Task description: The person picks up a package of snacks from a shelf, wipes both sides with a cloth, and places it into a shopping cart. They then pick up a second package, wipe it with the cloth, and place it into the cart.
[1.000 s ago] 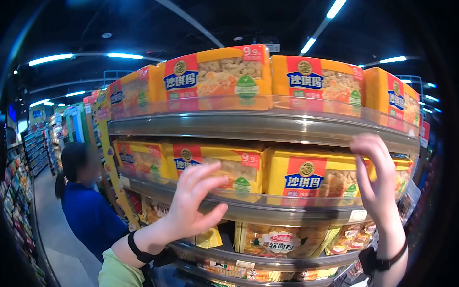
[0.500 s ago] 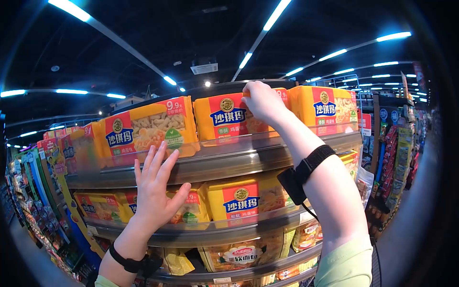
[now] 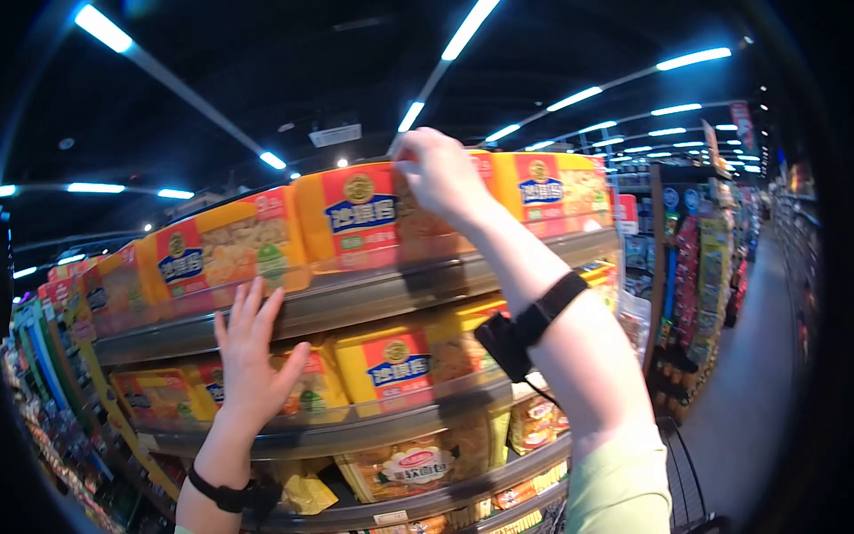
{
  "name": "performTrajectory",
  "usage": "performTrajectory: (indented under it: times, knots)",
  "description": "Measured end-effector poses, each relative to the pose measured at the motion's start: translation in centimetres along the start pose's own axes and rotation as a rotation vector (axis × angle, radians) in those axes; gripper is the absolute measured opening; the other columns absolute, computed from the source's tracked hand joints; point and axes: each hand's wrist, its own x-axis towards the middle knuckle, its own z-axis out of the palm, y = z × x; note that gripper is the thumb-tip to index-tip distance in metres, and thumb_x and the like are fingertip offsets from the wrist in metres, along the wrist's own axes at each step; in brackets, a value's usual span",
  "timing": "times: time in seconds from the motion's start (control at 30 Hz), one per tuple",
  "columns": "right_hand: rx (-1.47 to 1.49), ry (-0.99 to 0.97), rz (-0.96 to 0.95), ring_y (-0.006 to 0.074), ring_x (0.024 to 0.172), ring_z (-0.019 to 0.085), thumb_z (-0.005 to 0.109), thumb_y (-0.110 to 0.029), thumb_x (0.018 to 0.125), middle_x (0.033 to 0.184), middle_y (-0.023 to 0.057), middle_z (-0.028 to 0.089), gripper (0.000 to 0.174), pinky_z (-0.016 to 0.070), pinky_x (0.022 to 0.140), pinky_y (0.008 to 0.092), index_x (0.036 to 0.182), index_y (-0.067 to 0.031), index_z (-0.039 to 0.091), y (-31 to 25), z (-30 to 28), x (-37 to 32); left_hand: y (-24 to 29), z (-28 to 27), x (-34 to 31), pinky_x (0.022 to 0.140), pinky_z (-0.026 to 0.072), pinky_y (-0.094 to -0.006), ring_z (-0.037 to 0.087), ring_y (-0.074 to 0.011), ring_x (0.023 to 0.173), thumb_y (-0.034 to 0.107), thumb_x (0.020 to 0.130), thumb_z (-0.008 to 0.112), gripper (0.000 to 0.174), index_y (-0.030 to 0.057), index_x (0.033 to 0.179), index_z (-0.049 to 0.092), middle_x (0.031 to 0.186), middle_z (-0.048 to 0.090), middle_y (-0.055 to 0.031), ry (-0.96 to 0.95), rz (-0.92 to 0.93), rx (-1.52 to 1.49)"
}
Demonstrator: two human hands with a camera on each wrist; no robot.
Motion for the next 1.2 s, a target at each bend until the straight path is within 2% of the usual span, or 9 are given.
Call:
performTrajectory:
  times: [0.2,0.37,0.43,0.5,0.67,0.97,1.1,1.17,1.2]
  knots:
    - [-0.037,0.097,0.028,0.0292,0.092,0.06,0.057,-0.01,0.088,0.092,0.0134,0.062,0.009,0.0474,0.081,0.0353,0.09,-0.0024,0.059,0.8,0.4,-0.7,1.5,0.1,-3.3,0.106,0.0107,-0.0599,0.027,-0.0359,0.135,0.025,0.074,0.067,0.063,0.0098,0.131,0.045,0.142,0.034,-0.0169,0.017,0.007,-0.069]
    - [-0.068,0.051,0.098,0.0276,0.096,0.061,0.053,-0.013,0.091,0.094,0.0125,0.065,0.008,0.0485,0.083,0.036,0.093,-0.0059,0.058,0.9,0.3,-0.5,1.5,-0.4,-4.8,0.106,0.0091,-0.06,0.029,-0.0356,0.133,0.026,0.072,0.069,0.062,0.0116,0.128,0.048,0.141,0.036,-0.0154,-0.005,0.046,-0.096]
    - [-0.037,0.08,0.054,0.03,0.094,0.061,0.053,-0.014,0.091,0.096,0.0129,0.066,0.011,0.0486,0.082,0.039,0.094,-0.0085,0.061,1.5,0.8,-0.9,1.2,-0.4,-4.9,0.106,0.0089,-0.0596,0.03,-0.0358,0.133,0.025,0.072,0.069,0.061,0.0119,0.128,0.048,0.14,0.037,-0.0151,0.002,0.029,-0.117]
    - [-0.009,0.055,0.035,0.029,0.092,0.062,0.053,-0.015,0.091,0.094,0.012,0.066,0.01,0.0485,0.081,0.0381,0.094,-0.0085,0.06,2.0,0.4,-0.8,1.2,-0.7,-5.1,0.106,0.0095,-0.0593,0.031,-0.0361,0.132,0.023,0.072,0.069,0.061,0.0118,0.128,0.048,0.14,0.037,-0.0153,0.002,0.017,-0.161]
    - [0.016,0.062,0.064,0.0273,0.094,0.062,0.051,-0.016,0.093,0.096,0.0113,0.066,0.01,0.0485,0.081,0.0373,0.095,-0.0095,0.059,2.9,0.6,-0.7,1.0,-1.5,-6.3,0.108,0.0095,-0.0546,0.03,-0.0349,0.133,0.017,0.072,0.066,0.057,0.0068,0.126,0.049,0.139,0.039,-0.0171,-0.02,0.042,-0.171]
    - [-0.044,-0.13,0.035,0.0283,0.098,0.061,0.045,-0.025,0.096,0.102,0.0145,0.064,0.023,0.0478,0.085,0.037,0.105,-0.0064,0.056,0.3,1.4,-1.1,1.0,-1.3,-7.2,0.108,0.0135,-0.0537,0.034,-0.0339,0.13,0.017,0.072,0.066,0.054,0.0066,0.123,0.051,0.135,0.042,-0.0159,-0.001,0.034,-0.169]
    - [-0.082,-0.1,0.004,0.0295,0.103,0.06,0.047,-0.027,0.095,0.111,0.0169,0.061,0.031,0.0467,0.092,0.0374,0.11,-0.0009,0.055,0.5,1.4,-1.8,1.0,-1.0,-7.5,0.108,0.0161,-0.0537,0.036,-0.0338,0.129,0.017,0.072,0.066,0.053,0.0069,0.122,0.052,0.134,0.042,-0.0156,-0.011,0.029,-0.168]
    - [-0.117,0.033,-0.115,0.0289,0.105,0.059,0.049,-0.028,0.094,0.118,0.0162,0.057,0.031,0.047,0.092,0.0376,0.111,-0.0023,0.055,0.9,1.6,-2.4,0.8,-0.9,-7.6,0.107,0.0182,-0.0533,0.037,-0.0337,0.128,0.017,0.072,0.066,0.053,0.0074,0.122,0.052,0.134,0.042,-0.0153,-0.011,0.011,-0.161]
    - [-0.1,0.071,-0.146,0.0272,0.096,0.061,0.051,-0.026,0.093,0.119,0.0151,0.056,0.03,0.0484,0.087,0.0355,0.111,-0.0035,0.055,1.1,1.6,-2.8,0.9,-0.8,-7.7,0.107,0.0191,-0.0528,0.038,-0.0337,0.127,0.016,0.073,0.065,0.05,0.0074,0.12,0.053,0.133,0.044,-0.015,0.001,0.006,-0.171]
